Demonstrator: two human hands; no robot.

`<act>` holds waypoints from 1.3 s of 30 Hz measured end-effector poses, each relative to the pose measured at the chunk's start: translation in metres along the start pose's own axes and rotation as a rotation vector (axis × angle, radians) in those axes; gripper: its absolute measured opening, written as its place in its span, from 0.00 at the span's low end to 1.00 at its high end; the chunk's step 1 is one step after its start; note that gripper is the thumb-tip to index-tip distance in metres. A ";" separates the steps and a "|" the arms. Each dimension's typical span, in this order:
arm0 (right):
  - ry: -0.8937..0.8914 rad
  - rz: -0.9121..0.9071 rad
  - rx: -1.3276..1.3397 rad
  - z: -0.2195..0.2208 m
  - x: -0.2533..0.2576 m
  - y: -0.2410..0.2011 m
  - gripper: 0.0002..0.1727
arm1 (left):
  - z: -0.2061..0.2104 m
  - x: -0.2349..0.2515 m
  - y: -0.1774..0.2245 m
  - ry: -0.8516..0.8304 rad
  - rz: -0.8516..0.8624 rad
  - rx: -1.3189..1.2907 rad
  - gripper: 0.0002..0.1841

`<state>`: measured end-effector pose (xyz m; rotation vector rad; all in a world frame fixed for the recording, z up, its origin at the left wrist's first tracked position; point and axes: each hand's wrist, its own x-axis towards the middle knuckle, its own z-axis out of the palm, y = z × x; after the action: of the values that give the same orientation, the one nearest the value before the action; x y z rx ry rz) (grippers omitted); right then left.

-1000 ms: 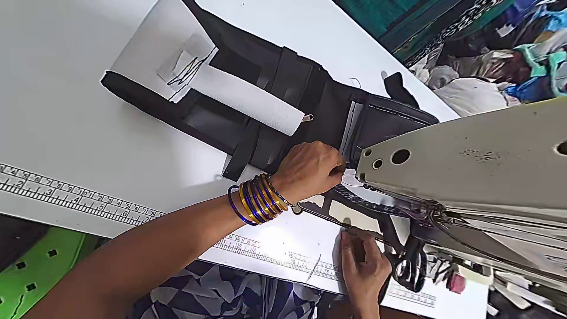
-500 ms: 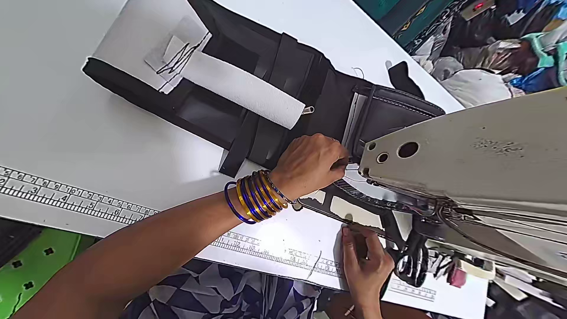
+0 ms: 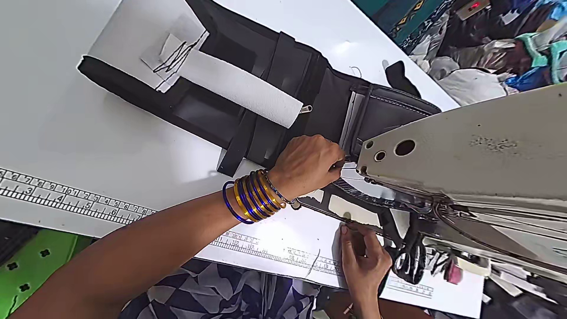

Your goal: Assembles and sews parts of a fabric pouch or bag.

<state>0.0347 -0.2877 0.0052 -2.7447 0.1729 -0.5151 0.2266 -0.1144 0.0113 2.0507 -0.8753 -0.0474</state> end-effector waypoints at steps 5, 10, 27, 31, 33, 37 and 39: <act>0.000 -0.002 0.000 0.000 0.000 0.000 0.18 | 0.002 -0.002 -0.001 0.066 0.036 -0.011 0.07; 0.036 0.000 0.340 -0.003 0.018 -0.002 0.13 | 0.002 -0.001 -0.002 0.010 0.030 -0.001 0.10; 0.017 0.212 0.761 0.015 0.057 -0.024 0.08 | -0.022 -0.010 -0.009 -0.052 0.229 0.113 0.15; -0.182 0.023 0.503 -0.017 -0.005 -0.001 0.14 | -0.041 -0.016 -0.009 -0.393 0.163 0.138 0.23; -0.252 -0.020 0.310 -0.028 -0.026 0.005 0.15 | -0.036 -0.016 -0.013 -0.359 0.175 0.123 0.19; -0.085 0.064 0.400 -0.028 -0.002 0.001 0.15 | -0.029 -0.015 -0.024 -0.285 0.216 0.083 0.19; -0.031 0.118 0.482 -0.013 0.039 -0.004 0.15 | -0.029 -0.016 -0.024 -0.270 0.212 0.062 0.18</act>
<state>0.0664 -0.2950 0.0310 -2.2566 0.1752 -0.4179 0.2383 -0.0759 0.0067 2.0263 -1.2722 -0.1863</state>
